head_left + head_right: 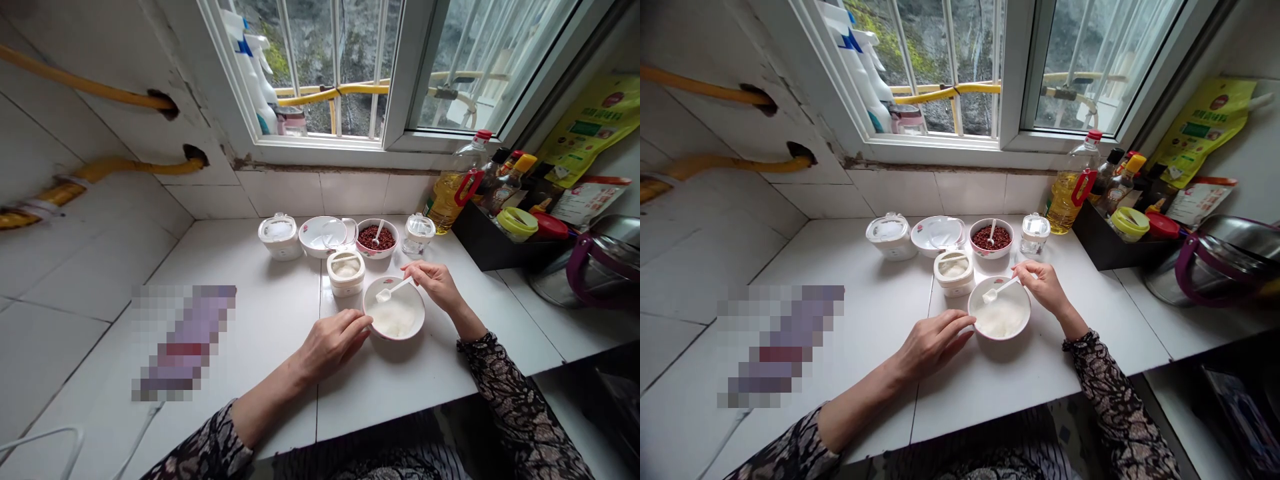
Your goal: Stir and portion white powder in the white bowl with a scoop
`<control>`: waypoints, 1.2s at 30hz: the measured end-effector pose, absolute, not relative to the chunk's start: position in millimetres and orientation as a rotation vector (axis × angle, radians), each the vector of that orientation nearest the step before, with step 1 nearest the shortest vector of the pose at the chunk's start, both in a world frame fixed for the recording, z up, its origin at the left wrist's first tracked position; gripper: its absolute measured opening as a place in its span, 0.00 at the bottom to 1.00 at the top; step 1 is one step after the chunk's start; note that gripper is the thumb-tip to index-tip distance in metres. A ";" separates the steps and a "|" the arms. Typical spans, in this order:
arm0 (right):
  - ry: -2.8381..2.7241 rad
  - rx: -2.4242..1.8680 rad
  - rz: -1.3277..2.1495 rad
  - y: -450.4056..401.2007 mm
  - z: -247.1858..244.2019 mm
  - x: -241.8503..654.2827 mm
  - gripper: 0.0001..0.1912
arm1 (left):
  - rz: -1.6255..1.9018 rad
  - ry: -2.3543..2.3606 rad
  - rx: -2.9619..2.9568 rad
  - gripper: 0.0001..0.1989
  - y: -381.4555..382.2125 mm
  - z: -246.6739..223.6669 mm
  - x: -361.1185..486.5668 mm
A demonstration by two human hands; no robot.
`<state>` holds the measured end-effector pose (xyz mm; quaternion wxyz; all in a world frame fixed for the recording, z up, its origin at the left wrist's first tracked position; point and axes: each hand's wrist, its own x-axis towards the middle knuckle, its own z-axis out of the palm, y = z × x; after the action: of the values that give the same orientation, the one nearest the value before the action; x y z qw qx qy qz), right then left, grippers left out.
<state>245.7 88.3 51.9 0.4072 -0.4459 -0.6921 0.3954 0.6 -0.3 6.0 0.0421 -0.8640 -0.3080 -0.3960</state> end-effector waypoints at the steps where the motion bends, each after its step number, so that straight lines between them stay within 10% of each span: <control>1: -1.737 -1.137 1.004 88.6 51.5 246.2 0.19 | -1.210 -0.941 -2.644 0.08 -0.5 5.8 0.5; 11: -1.529 -1.205 1.031 101.6 56.8 230.2 0.28 | -1.195 -0.942 -2.639 0.09 0.1 4.5 1.2; 21: -2.159 -0.786 0.076 89.6 77.2 181.5 0.14 | -1.190 -0.979 -2.666 0.09 -1.4 4.0 1.4; 36: -2.299 -0.808 0.485 95.2 78.0 233.9 0.13 | -1.204 -0.967 -2.652 0.08 -1.2 4.2 -0.1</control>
<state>233.9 95.2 78.0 0.3225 -0.3079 -0.8758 0.1849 -0.1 -1.2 4.2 0.0364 -0.8636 -0.3150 -0.3921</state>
